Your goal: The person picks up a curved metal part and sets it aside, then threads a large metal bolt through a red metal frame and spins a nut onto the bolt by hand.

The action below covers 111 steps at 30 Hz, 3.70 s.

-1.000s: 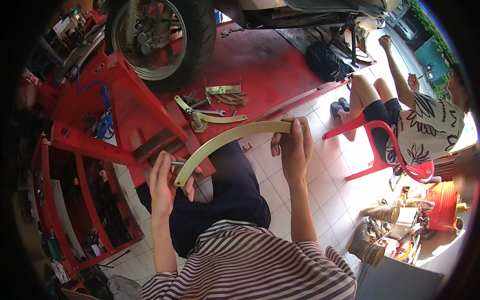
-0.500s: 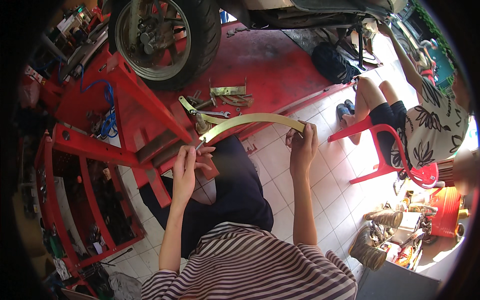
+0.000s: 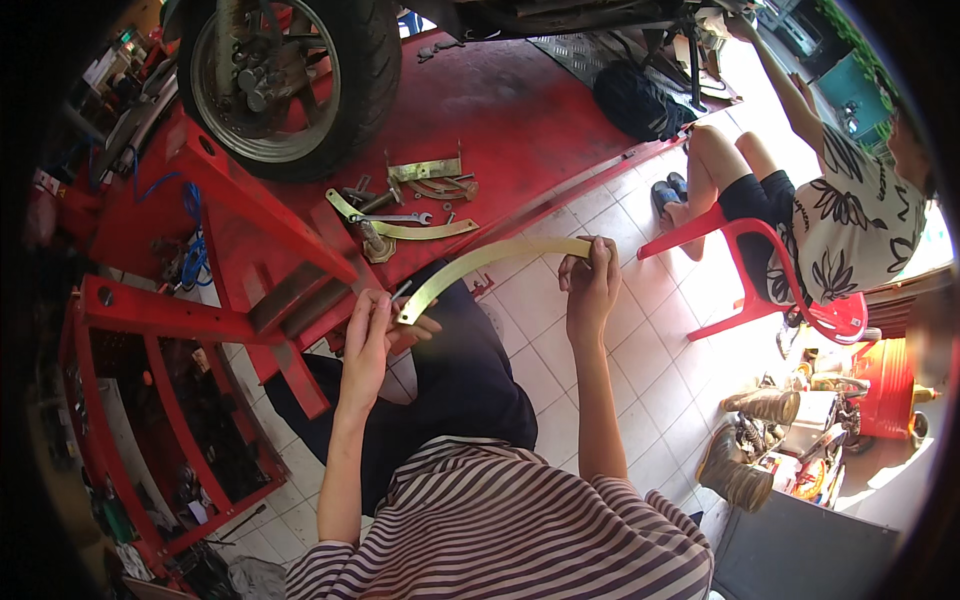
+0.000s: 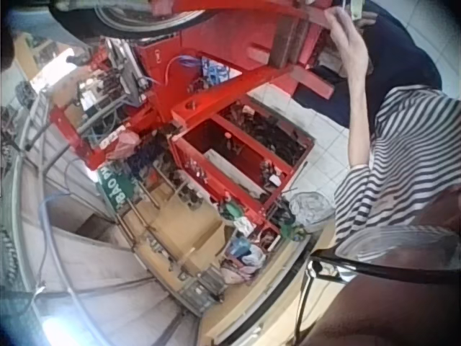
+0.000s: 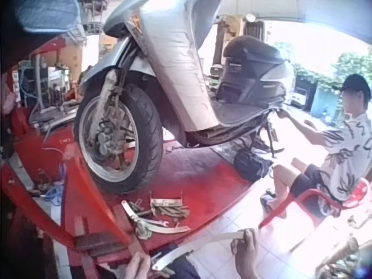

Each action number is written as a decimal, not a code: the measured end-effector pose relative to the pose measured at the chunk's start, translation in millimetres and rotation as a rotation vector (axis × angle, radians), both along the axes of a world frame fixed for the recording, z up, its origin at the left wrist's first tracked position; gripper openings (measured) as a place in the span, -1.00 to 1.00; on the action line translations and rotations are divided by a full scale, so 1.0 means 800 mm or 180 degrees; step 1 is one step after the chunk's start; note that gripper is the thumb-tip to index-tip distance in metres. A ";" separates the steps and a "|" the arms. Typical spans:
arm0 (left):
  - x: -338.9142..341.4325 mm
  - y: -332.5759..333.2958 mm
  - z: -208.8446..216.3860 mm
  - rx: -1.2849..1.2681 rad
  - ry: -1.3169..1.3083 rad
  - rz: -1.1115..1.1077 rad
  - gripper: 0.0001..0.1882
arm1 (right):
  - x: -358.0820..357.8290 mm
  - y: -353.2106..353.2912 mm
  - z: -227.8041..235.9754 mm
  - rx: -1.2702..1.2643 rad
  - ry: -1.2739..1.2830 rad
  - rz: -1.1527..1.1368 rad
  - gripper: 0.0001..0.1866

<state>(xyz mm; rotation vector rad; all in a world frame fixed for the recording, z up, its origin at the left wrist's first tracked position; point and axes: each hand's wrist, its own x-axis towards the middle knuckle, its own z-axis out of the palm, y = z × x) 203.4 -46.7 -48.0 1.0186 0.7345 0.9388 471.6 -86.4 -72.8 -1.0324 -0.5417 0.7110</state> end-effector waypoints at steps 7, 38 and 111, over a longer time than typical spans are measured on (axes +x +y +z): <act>0.018 0.043 -0.036 0.0936 0.1090 0.0679 -0.77 | 0.024 0.075 -0.047 0.0071 0.0240 -0.0421 -0.73; -0.070 -0.064 -0.052 0.2410 0.2366 0.2954 -0.55 | -0.003 0.104 -0.113 -0.1204 -0.2536 -0.0415 -0.50; -0.145 -0.092 -0.069 -0.1104 0.0188 0.1105 -0.52 | -0.260 0.024 -0.024 -0.0280 -0.1511 0.3610 -0.77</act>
